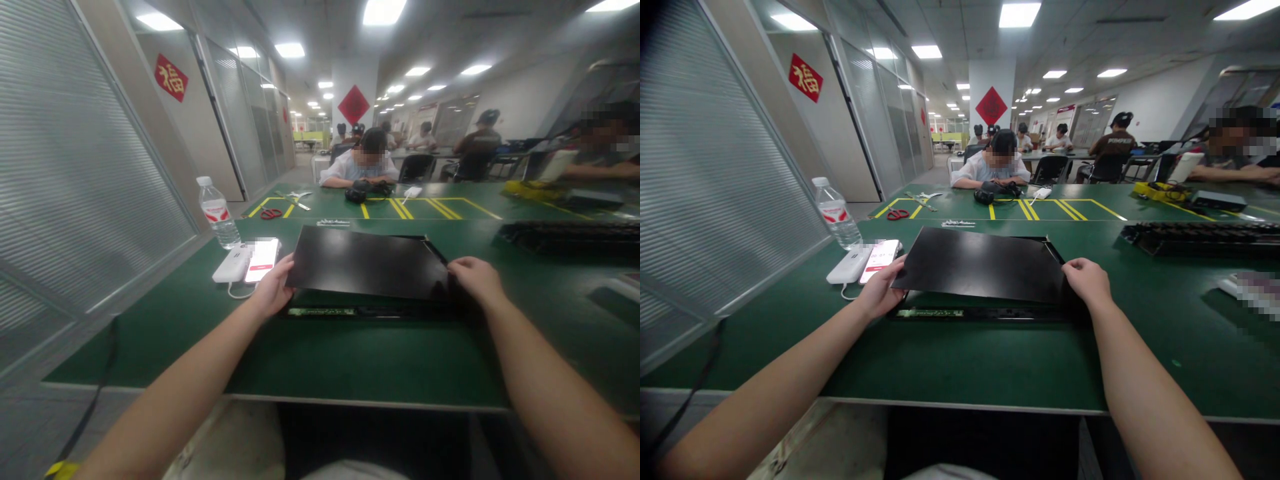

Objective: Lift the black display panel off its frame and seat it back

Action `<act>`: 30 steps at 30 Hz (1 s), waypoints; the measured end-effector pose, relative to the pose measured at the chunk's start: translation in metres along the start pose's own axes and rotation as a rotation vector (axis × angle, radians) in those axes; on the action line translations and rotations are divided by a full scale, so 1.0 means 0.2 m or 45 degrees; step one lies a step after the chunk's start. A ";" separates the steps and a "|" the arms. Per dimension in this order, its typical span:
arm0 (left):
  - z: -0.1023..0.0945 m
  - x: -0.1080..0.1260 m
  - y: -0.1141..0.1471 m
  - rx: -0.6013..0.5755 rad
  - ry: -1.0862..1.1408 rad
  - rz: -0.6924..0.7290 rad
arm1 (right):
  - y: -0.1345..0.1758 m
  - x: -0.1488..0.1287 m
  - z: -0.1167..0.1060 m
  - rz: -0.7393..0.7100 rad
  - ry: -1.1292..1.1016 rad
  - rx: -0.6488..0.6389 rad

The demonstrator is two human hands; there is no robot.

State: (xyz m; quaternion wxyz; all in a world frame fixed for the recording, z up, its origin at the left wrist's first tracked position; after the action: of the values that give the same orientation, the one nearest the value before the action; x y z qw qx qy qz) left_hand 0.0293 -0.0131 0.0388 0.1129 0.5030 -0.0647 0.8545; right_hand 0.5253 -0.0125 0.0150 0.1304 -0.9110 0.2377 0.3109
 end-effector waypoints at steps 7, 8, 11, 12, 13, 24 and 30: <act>0.00 -0.01 0.00 0.002 -0.014 -0.005 | 0.02 -0.02 -0.01 0.002 0.029 -0.005; 0.00 -0.02 0.00 0.019 -0.014 -0.005 | 0.02 -0.02 -0.01 0.001 0.038 -0.014; -0.01 -0.03 0.00 0.068 -0.013 -0.006 | 0.03 -0.03 -0.01 -0.006 0.057 -0.024; -0.02 -0.03 -0.01 0.074 -0.012 -0.007 | 0.03 -0.03 -0.01 -0.003 0.063 -0.025; -0.02 -0.03 -0.01 0.074 -0.014 -0.008 | 0.03 -0.03 -0.01 0.001 0.069 -0.025; -0.03 -0.04 -0.03 0.080 -0.017 -0.019 | 0.02 -0.02 0.00 -0.012 0.102 -0.029; -0.03 -0.04 -0.03 0.081 -0.026 -0.026 | 0.02 -0.01 0.00 0.015 0.128 -0.042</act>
State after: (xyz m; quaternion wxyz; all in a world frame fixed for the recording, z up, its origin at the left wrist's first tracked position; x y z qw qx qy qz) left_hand 0.0297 -0.0061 0.0284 0.1048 0.5157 -0.0334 0.8497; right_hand 0.5216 -0.0148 0.0164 0.1012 -0.9261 0.2442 0.2693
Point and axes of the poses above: each hand's wrist, its own y-axis away from the middle knuckle, its own z-axis out of the palm, x = y × z, the point moved 1 cm from there along -y, towards the middle knuckle, and after that the axes turned 9 degrees about -x, right-handed, at the moved point
